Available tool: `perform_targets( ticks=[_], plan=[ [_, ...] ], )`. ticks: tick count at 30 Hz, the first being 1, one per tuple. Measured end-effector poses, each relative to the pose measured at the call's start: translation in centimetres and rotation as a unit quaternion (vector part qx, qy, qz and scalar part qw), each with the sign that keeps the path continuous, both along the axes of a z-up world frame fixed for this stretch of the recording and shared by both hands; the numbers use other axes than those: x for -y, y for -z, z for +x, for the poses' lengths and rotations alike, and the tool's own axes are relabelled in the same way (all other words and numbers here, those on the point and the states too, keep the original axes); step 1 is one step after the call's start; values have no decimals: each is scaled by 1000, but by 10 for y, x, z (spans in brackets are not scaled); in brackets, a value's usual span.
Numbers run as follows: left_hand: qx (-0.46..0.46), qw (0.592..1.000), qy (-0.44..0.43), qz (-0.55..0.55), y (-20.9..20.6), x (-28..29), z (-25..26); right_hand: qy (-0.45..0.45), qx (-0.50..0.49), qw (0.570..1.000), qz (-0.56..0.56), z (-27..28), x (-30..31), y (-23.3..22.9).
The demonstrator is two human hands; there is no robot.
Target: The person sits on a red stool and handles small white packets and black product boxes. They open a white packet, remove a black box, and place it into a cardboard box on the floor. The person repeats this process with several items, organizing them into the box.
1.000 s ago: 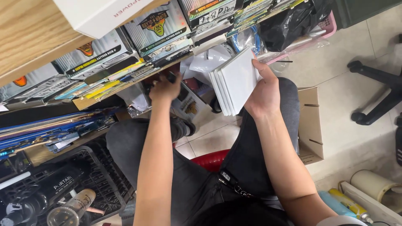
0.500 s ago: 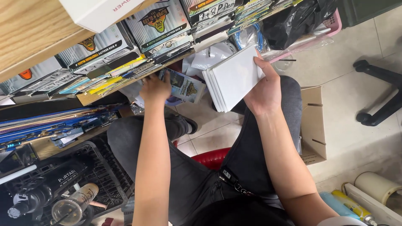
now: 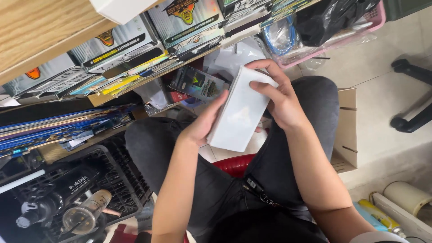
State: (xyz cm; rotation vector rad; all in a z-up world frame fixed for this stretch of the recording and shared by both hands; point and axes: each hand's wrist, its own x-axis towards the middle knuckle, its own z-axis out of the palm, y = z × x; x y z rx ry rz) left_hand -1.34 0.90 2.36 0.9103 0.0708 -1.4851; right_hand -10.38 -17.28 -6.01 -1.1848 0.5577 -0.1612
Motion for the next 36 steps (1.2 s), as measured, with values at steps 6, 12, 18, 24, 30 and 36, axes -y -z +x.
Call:
perform_targets(
  ticks=[6, 12, 18, 24, 30, 36],
  plan=[
    [41, 994, 22, 100, 5, 8, -1, -31, 21, 985, -169, 8, -13, -29],
    [43, 963, -144, 225, 22, 15, 2, -59, -16, 975, -212, 13, -22, -38],
    [85, 957, -188, 203, 31, 13, -3, 39, -23, 984, -175, 14, -21, -38],
    [98, 954, -178, 220, 30, 14, -7, 156, -26, 978, -136, 9, -7, -35],
    [194, 947, -216, 137, 38, 3, -6, 210, -32, 973, -92, 5, 8, -60],
    [303, 921, -188, 157, 37, -3, -11, 137, 51, 970, -196, 9, 11, -81]
  ],
)
